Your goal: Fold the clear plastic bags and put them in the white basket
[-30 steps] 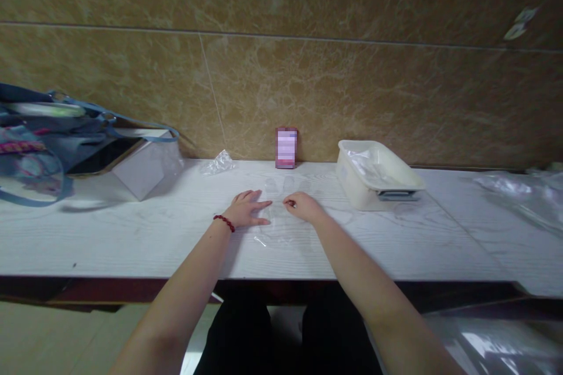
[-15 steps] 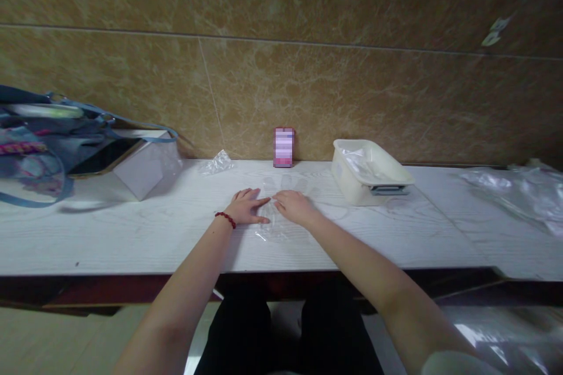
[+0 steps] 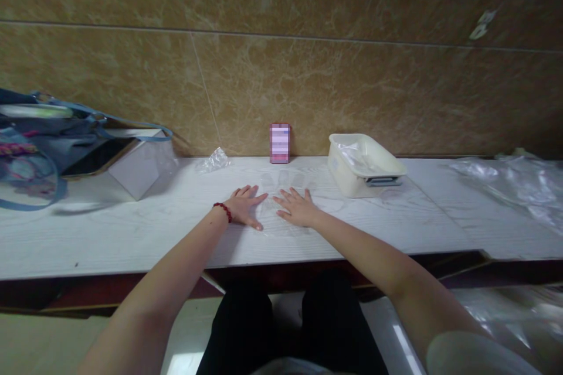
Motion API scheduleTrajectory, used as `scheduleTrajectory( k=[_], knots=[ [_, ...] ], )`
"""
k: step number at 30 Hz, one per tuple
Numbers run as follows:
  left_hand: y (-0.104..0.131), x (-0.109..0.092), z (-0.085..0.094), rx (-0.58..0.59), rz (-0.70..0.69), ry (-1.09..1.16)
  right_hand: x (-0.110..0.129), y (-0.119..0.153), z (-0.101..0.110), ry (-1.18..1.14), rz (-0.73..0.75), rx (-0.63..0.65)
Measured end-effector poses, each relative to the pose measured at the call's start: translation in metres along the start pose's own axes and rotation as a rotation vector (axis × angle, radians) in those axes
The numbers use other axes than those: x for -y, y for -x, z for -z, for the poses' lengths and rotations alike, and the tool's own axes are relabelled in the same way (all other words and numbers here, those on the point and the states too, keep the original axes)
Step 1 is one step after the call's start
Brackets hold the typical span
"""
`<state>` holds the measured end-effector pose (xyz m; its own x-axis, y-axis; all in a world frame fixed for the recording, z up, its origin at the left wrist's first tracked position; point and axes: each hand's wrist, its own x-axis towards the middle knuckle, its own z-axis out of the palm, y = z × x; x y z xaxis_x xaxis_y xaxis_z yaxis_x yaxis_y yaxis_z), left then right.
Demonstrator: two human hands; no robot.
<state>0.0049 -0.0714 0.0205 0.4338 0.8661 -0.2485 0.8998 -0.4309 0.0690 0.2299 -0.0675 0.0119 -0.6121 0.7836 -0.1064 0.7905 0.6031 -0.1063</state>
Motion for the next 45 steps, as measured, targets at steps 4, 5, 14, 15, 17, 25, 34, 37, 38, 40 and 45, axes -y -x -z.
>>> scheduleTrajectory(
  k=[4,5,14,15,17,25,34,37,38,40,45],
  knots=[
    [-0.001,0.002,0.001,0.017,-0.01,0.008,-0.002,0.001,0.002,-0.038,0.041,-0.045],
    [-0.002,0.003,0.002,0.012,-0.005,0.018,-0.005,0.0,0.003,-0.064,0.046,-0.085],
    [-0.019,-0.018,0.038,-0.237,-0.071,0.044,-0.079,-0.014,0.02,-0.209,-0.445,-0.338],
    [-0.024,-0.023,0.04,-0.248,-0.074,0.049,-0.084,-0.014,0.022,-0.178,-0.481,-0.301],
    [-0.033,-0.034,0.043,-0.237,-0.073,0.071,-0.088,-0.013,0.025,-0.105,-0.535,-0.216],
    [-0.067,-0.06,0.047,-0.282,0.029,0.27,-0.087,-0.015,0.011,-0.179,-0.633,-0.265],
    [-0.11,-0.091,0.037,-0.148,0.219,0.758,-0.087,-0.009,0.01,-0.31,-0.482,-0.442],
    [-0.116,-0.097,0.036,-0.099,0.316,0.918,-0.084,-0.006,0.012,-0.369,-0.466,-0.457],
    [-0.117,-0.098,0.036,-0.074,0.335,0.975,-0.083,-0.006,0.012,-0.393,-0.462,-0.464],
    [-0.117,-0.1,0.038,-0.03,0.365,1.057,-0.082,-0.007,0.011,-0.461,-0.45,-0.484],
    [-0.118,-0.102,0.048,0.007,0.351,1.145,-0.076,-0.008,0.009,-0.646,-0.371,-0.484]
  ],
)
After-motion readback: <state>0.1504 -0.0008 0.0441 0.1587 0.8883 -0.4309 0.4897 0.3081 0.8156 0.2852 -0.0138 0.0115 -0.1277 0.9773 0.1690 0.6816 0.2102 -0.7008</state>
